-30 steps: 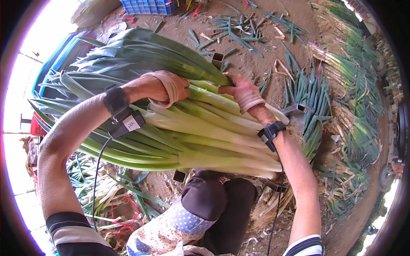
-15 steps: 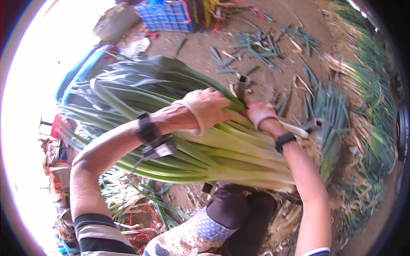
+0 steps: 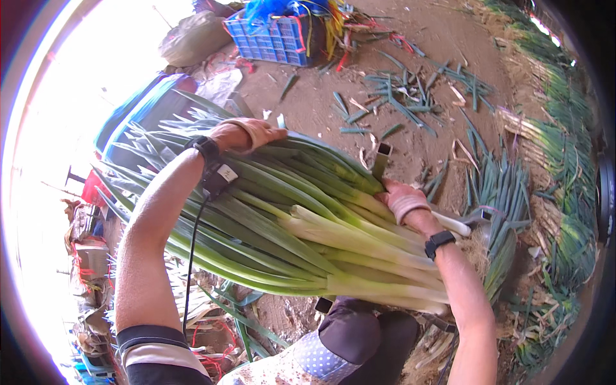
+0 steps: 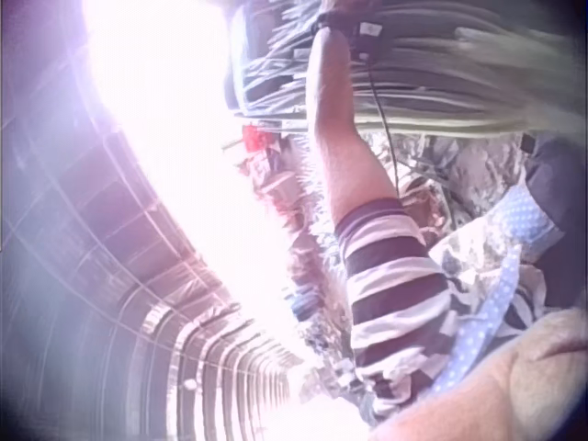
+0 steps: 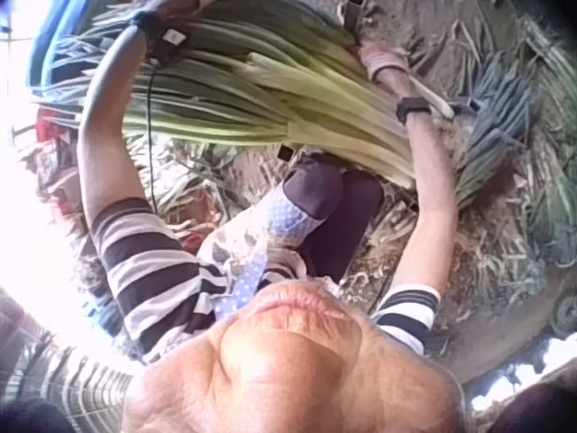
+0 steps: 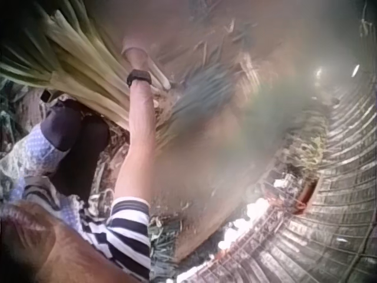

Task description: Trimming, cleaning, and bundling leeks on the ground in an agricultural setting.

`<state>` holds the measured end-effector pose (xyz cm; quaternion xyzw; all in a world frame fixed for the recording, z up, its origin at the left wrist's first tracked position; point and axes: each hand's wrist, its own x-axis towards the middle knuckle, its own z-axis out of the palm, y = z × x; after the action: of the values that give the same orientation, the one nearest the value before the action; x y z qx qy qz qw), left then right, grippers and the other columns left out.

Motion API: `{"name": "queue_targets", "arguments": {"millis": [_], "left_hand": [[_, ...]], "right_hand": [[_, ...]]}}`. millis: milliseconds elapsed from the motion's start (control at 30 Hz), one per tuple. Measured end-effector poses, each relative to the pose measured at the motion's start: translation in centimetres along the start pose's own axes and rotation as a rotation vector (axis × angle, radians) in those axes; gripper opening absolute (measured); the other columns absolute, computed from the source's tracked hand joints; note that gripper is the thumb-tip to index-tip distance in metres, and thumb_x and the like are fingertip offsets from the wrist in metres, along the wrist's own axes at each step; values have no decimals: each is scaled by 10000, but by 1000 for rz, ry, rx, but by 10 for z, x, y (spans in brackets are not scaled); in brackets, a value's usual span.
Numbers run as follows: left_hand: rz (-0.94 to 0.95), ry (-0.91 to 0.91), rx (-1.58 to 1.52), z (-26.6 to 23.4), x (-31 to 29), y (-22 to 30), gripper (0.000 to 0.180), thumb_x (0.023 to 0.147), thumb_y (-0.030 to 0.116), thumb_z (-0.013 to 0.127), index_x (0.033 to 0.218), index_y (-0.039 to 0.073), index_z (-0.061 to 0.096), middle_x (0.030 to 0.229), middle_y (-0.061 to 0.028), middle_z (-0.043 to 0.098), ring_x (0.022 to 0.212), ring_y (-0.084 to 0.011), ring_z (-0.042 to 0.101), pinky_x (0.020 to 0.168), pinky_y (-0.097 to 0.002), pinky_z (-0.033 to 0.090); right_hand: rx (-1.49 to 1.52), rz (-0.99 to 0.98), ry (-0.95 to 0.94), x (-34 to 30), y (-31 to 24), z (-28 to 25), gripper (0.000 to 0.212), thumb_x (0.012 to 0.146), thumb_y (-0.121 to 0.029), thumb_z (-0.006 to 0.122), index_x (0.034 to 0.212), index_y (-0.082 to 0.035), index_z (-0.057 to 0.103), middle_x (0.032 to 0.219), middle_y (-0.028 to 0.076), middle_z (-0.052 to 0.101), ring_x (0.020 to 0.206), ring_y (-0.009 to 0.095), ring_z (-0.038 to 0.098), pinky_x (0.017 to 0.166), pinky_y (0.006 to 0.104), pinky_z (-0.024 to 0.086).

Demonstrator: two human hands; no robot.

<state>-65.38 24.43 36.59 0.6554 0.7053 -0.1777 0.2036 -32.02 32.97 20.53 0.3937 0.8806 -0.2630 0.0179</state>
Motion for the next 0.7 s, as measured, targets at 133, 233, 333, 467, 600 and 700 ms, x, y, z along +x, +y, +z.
{"name": "queue_targets", "arguments": {"millis": [133,233,333,467,600,700], "left_hand": [[-181,71,281,16,9,2,419,977,435,282,1350,289,405,1291,-154,489,1115,-355,541,958,-433,422],[-339,58,199,-16,2,11,680,867,584,422,1260,36,508,1244,-197,539,1157,-330,510,969,-410,382],[74,335,392,-5,0,1,407,878,330,512,1193,76,555,1233,-167,540,1164,-323,494,950,-371,402],[827,340,574,27,27,45,335,811,81,532,1144,95,563,1207,-130,542,1103,-310,524,915,-345,433],[831,292,610,31,32,65,287,785,137,552,1067,105,594,1140,-88,571,1049,-278,527,907,-361,432],[746,237,622,31,17,62,261,783,150,555,1033,106,612,1125,-55,579,1045,-263,522,906,-357,428]], "right_hand": [[-316,-86,-105,-4,5,-4,402,878,-389,489,1163,-110,540,1097,194,608,1006,352,584,827,445,470],[-98,5,-50,4,-12,-9,399,889,-399,473,1147,-102,542,1065,190,621,973,350,602,801,466,475],[-113,18,-111,2,-35,-25,464,874,-452,479,1179,-106,536,1078,159,632,992,329,610,813,452,482],[-89,108,-140,-15,-17,-43,544,816,-494,528,1205,-114,536,1145,172,601,1008,324,605,848,451,469],[76,296,-115,-44,25,-72,613,761,-472,594,1251,-111,521,1171,158,596,1028,306,595,868,417,470],[-58,230,-130,-87,31,-98,518,781,-390,578,1219,-115,548,1125,167,613,1030,324,585,886,399,458]]}}
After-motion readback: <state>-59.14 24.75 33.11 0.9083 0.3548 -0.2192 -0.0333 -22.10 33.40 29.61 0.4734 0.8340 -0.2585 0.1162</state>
